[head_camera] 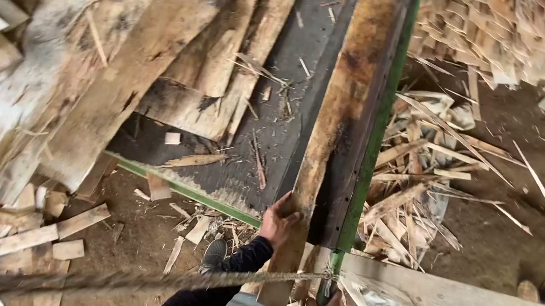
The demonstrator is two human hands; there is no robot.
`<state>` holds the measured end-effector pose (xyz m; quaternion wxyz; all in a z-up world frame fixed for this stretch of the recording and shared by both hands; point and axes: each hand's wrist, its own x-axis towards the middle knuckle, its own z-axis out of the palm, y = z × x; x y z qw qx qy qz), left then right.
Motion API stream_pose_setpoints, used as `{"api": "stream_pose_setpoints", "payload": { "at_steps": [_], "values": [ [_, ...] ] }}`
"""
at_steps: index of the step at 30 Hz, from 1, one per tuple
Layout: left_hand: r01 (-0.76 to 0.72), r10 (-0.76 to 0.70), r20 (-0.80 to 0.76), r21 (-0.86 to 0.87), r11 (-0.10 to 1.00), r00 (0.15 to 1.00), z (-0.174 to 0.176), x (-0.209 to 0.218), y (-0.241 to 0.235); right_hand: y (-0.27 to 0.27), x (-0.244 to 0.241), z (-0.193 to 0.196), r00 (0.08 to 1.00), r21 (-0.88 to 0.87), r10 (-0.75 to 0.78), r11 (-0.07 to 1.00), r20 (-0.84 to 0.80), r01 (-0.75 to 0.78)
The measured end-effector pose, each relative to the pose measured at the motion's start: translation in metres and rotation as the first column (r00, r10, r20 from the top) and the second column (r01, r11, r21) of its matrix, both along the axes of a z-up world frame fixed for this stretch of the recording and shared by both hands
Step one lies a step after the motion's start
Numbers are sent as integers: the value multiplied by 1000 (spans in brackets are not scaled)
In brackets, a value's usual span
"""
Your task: Trimming and sorting wood veneer scraps using a manual guillotine cutter.
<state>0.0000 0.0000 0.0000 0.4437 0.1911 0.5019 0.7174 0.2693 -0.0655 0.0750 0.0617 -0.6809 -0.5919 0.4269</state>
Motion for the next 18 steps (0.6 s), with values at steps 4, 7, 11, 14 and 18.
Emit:
{"api": "stream_pose_setpoints", "payload": {
  "at_steps": [4, 7, 11, 14, 18],
  "values": [
    [7, -5, 23, -97, 995, 1000, -19, -8, 13, 30, 1, -29, 998, 43, 45, 998, -41, -44],
    [58, -60, -38, -39, 998, 997, -27, 5, 1, 21, -3, 59, 998, 61, -1, 998, -66, 5],
    [91, -90, 124, -2, 996, 988, -8, 5, 3, 36, -8, 148, 991, -120, -129, 985, -38, 124],
    [73, -81, 181, 49, 996, 980, 22, 10, -11, 50, 11, 145, 984, -148, -158, 978, -79, 145],
    [126, -132, -71, -82, 989, 989, 51, 13, -29, 63, 54, 93, 955, -155, -199, 974, -220, 167]
  ]
}}
